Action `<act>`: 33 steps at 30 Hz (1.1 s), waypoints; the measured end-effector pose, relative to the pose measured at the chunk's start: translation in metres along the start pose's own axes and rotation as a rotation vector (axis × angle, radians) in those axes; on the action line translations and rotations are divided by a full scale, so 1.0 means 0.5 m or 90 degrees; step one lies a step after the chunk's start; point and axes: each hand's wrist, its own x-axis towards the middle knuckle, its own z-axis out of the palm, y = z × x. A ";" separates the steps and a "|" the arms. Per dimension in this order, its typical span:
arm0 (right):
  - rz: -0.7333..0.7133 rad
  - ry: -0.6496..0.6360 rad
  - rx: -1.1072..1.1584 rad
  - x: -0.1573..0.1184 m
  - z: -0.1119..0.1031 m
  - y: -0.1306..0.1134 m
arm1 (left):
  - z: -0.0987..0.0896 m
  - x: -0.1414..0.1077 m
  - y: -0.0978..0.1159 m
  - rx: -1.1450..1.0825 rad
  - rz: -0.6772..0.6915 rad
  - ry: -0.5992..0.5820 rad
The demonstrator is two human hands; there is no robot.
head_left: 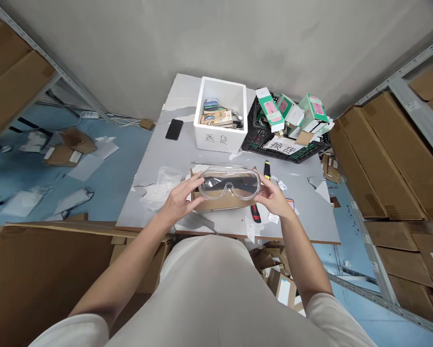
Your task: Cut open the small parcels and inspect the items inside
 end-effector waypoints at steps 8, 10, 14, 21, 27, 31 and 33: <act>-0.011 -0.042 -0.158 0.052 -0.003 -0.022 | 0.002 -0.004 -0.024 -0.056 -0.002 0.026; -0.028 -0.052 -0.227 0.081 -0.007 -0.034 | 0.005 0.010 -0.025 -0.056 -0.023 0.015; -0.116 -0.078 -0.316 0.206 -0.037 -0.045 | 0.012 0.057 -0.032 -0.054 -0.118 0.007; -0.154 0.173 -0.349 0.592 -0.110 0.034 | 0.015 -0.051 -0.054 0.054 -0.325 0.066; 0.014 0.227 -0.507 0.754 -0.105 0.138 | 0.045 -0.287 -0.044 0.028 -0.554 0.026; 0.150 0.197 -0.534 0.781 -0.067 0.180 | 0.075 -0.320 -0.084 0.014 -0.577 -0.059; 0.219 0.181 -0.544 0.790 -0.059 0.181 | 0.090 -0.300 -0.117 -0.004 -0.562 -0.116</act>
